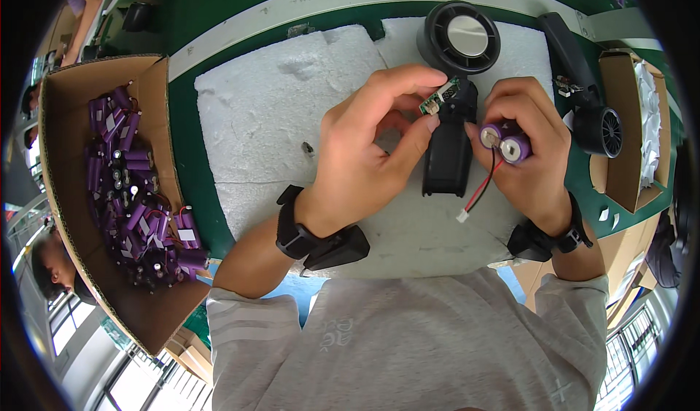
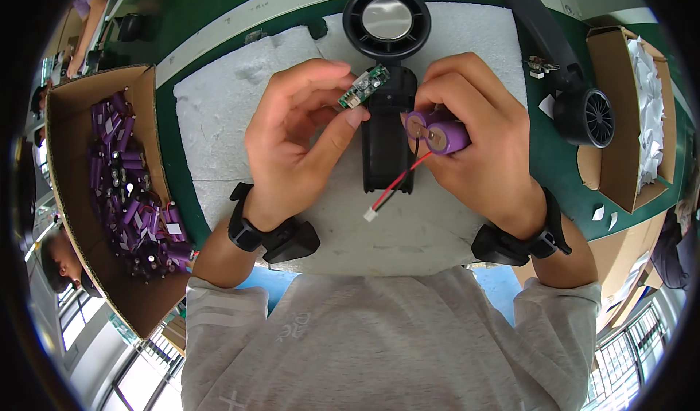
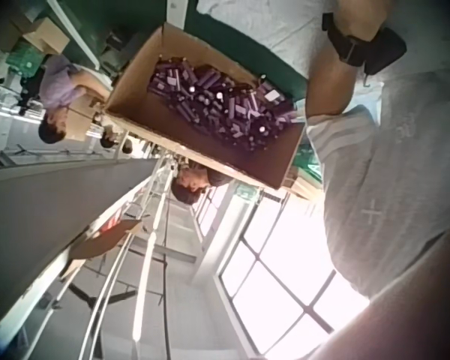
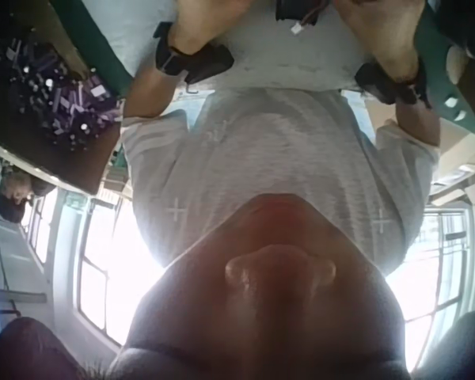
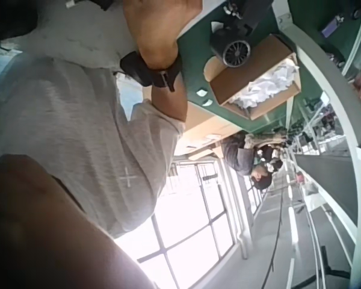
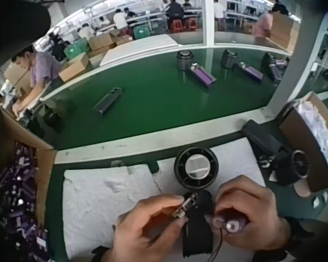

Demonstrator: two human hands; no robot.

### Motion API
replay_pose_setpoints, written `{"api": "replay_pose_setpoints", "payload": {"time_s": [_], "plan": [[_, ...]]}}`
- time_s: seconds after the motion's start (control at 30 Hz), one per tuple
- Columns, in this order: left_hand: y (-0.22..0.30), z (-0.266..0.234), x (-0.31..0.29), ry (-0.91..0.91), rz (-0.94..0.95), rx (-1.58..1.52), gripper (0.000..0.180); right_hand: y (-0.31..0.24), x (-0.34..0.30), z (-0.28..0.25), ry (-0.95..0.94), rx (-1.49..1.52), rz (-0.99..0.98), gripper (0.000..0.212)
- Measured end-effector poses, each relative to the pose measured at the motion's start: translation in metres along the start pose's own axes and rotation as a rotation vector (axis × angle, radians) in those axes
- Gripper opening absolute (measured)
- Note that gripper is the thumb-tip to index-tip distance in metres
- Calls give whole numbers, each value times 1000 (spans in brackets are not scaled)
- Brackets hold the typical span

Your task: The person assembles handheld fans by connecting battery packs to circuit boards, inserting the batteries into the fan housings, and placing the assembled fans onto the conveyor belt.

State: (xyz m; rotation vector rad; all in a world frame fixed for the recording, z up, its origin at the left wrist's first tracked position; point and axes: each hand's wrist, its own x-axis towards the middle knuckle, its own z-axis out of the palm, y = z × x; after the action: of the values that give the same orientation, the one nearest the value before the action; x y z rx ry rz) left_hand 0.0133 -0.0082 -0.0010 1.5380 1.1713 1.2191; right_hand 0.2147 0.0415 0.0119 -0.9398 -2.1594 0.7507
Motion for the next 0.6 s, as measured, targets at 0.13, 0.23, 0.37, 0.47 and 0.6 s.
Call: {"api": "replay_pose_setpoints", "payload": {"time_s": [0.13, 0.23, 0.37, 0.47, 0.6], "plan": [[-3, -2, -3, -64, 59, 47, 48, -4, 7, 10, 125, 41, -137, 35], [-2, -1, -3, -56, 48, 66, 50, -2, 8, 13, 122, -7, -170, 37], [-3, 2, -1, -39, 93, 88, 54, 2, 5, 13, 106, -35, -173, 36], [-2, 7, -1, -11, 114, 114, 57, 1, 4, 10, 68, -5, -160, 32], [-1, 14, -1, 48, 117, 175, 58, -3, 1, 8, 13, 67, -107, 27]]}}
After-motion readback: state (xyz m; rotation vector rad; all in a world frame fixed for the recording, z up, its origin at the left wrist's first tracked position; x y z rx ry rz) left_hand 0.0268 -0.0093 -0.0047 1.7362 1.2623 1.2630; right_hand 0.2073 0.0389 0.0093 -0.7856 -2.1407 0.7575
